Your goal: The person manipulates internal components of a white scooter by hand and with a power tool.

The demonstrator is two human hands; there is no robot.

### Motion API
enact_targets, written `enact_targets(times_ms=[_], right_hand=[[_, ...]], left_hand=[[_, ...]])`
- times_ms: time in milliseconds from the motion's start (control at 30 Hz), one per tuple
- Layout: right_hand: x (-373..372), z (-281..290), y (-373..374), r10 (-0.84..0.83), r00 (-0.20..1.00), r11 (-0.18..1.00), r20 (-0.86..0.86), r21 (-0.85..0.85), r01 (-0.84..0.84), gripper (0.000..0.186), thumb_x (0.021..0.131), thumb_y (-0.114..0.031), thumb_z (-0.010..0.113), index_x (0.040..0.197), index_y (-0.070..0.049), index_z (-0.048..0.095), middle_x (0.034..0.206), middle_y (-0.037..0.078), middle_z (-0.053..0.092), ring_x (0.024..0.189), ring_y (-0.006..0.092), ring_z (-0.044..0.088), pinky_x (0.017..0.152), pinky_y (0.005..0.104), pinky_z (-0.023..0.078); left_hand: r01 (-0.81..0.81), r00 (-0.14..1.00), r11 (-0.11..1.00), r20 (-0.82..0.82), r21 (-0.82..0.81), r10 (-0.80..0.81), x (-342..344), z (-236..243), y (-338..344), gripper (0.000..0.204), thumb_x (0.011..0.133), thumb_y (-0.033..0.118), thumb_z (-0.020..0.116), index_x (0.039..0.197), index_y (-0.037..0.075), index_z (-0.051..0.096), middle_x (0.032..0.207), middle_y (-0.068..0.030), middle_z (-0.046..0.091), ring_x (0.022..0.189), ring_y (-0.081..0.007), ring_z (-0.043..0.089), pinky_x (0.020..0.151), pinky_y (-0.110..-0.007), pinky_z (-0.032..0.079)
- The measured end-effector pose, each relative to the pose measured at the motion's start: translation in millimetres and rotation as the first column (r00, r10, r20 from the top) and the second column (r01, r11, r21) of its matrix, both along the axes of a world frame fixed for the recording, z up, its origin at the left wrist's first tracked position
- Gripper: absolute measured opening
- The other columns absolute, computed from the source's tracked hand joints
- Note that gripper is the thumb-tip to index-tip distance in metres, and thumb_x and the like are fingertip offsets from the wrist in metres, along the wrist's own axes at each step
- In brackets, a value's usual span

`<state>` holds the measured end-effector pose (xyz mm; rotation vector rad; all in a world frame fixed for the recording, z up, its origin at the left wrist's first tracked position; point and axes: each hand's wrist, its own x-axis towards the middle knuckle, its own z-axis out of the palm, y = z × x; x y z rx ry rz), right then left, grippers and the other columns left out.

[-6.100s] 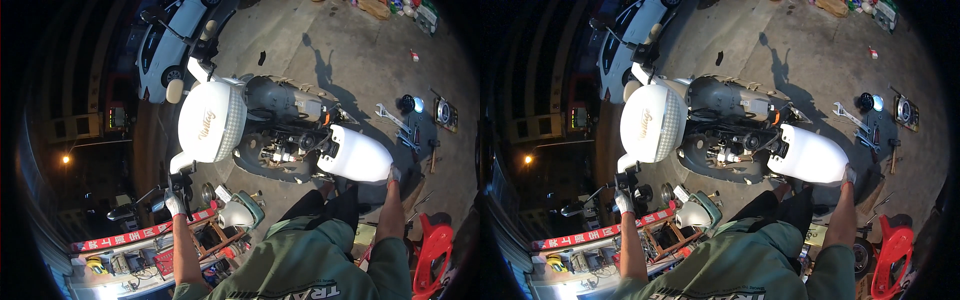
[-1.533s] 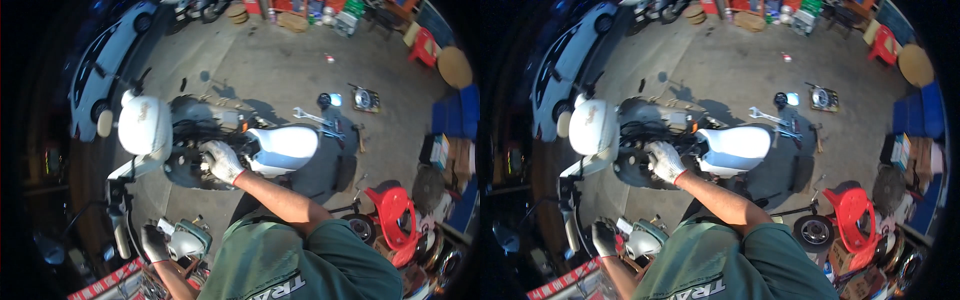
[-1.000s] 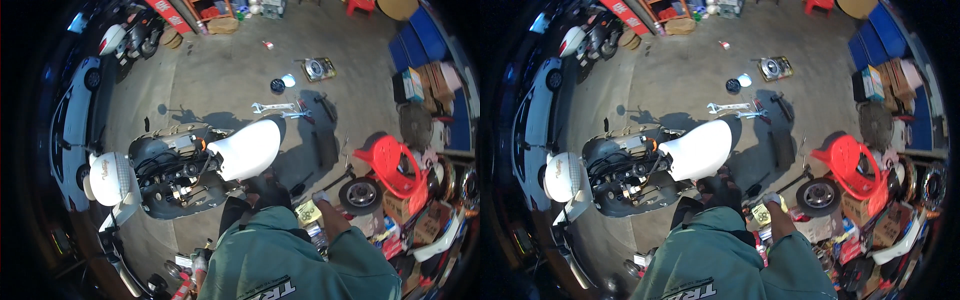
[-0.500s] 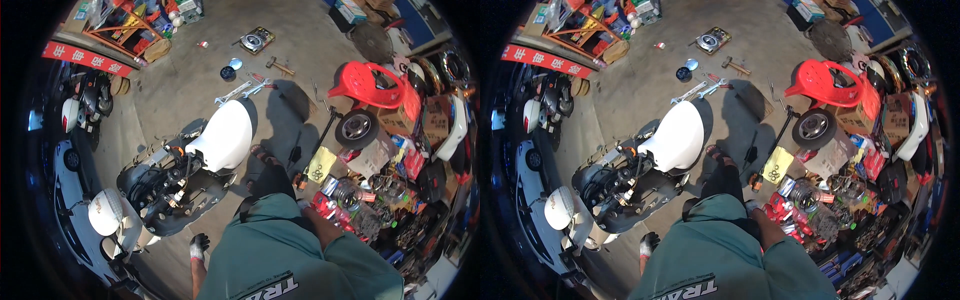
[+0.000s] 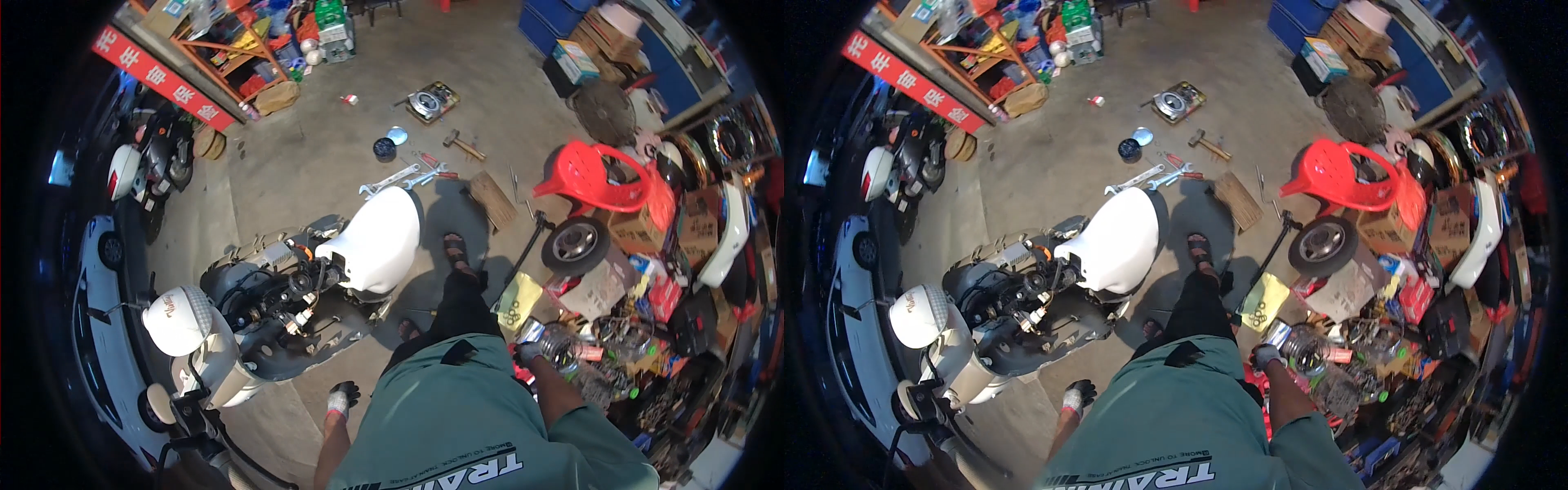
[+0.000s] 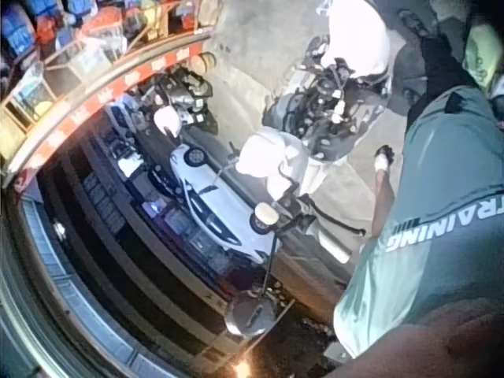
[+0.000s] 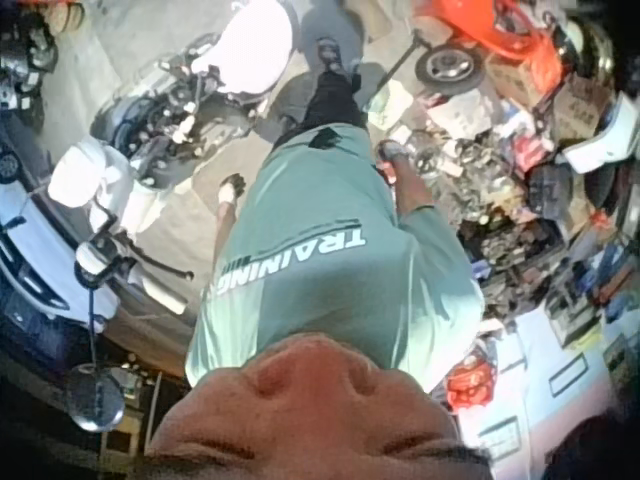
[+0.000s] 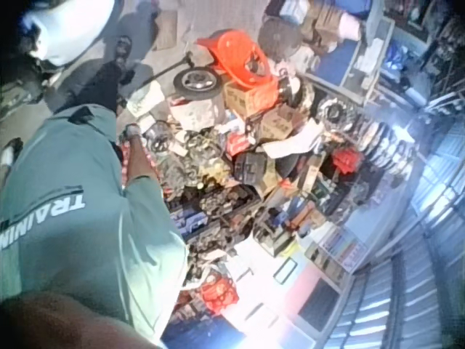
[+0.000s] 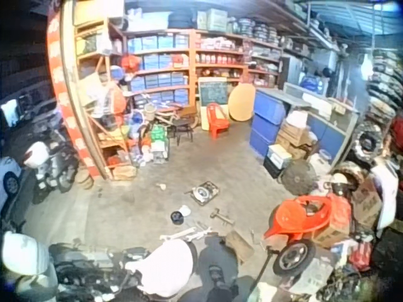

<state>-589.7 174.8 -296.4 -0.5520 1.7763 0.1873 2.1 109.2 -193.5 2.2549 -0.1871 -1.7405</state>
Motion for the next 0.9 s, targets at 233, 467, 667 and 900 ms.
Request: enact_targets(times_ms=[233, 467, 667, 900], right_hand=[[-98.6, -5.3, -190.0, -0.124, 0.986, 0.959, 0.114, -0.241, 0.149, 0.023, 0.09, -0.018, 0.046, 0.074, -0.008, 0.059, 0.062, 0.009, 0.059, 0.048, 0.0205, 0.055, 0.045, 0.0364, 0.044], [-161.8, -4.6, -394.7, -0.496, 0.84, 0.809, 0.218, -0.236, 0.539, 0.019, 0.088, -0.014, 0.059, 0.101, -0.001, 0.063, 0.072, 0.009, 0.062, 0.051, 0.0192, 0.057, 0.045, 0.0338, 0.047], [-156.2, -1.8, -531.4, -0.343, 0.897, 0.866, 0.278, -0.277, 0.417, 0.022, 0.087, -0.016, 0.063, 0.103, -0.002, 0.064, 0.074, 0.008, 0.064, 0.053, 0.018, 0.059, 0.046, 0.0315, 0.047], [-110.6, 4.7, -615.6, -0.012, 0.981, 0.964, 0.192, -0.259, 0.063, 0.022, 0.089, -0.022, 0.059, 0.1, -0.006, 0.068, 0.073, 0.009, 0.067, 0.059, 0.0196, 0.063, 0.054, 0.0329, 0.049]], left_hand=[[-0.065, 0.998, 0.992, 0.02, 0.111, 0.064, -93.7, -23.4, -70.4, 0.031, 0.09, 0.029, 0.054, 0.109, 0.006, 0.063, 0.09, -0.0085, 0.07, 0.07, -0.0198, 0.066, 0.061, -0.035, 0.05], [-0.048, 0.999, 0.999, 0.007, -0.009, 0.048, -191.6, 9.7, -183.3, 0.039, 0.093, 0.036, 0.05, 0.113, 0.005, 0.061, 0.098, -0.0106, 0.069, 0.08, -0.0203, 0.067, 0.065, -0.034, 0.051], [-0.179, 0.981, 0.984, 0.07, -0.015, 0.18, -246.4, 23.0, -240.2, 0.038, 0.093, 0.034, 0.051, 0.111, 0.003, 0.062, 0.097, -0.0117, 0.069, 0.075, -0.0213, 0.067, 0.065, -0.034, 0.051], [-0.343, 0.937, 0.938, -0.043, 0.055, 0.345, -305.4, 1.1, -245.9, 0.035, 0.093, 0.029, 0.05, 0.111, 0.001, 0.062, 0.096, -0.0126, 0.07, 0.077, -0.0221, 0.067, 0.066, -0.035, 0.052]])
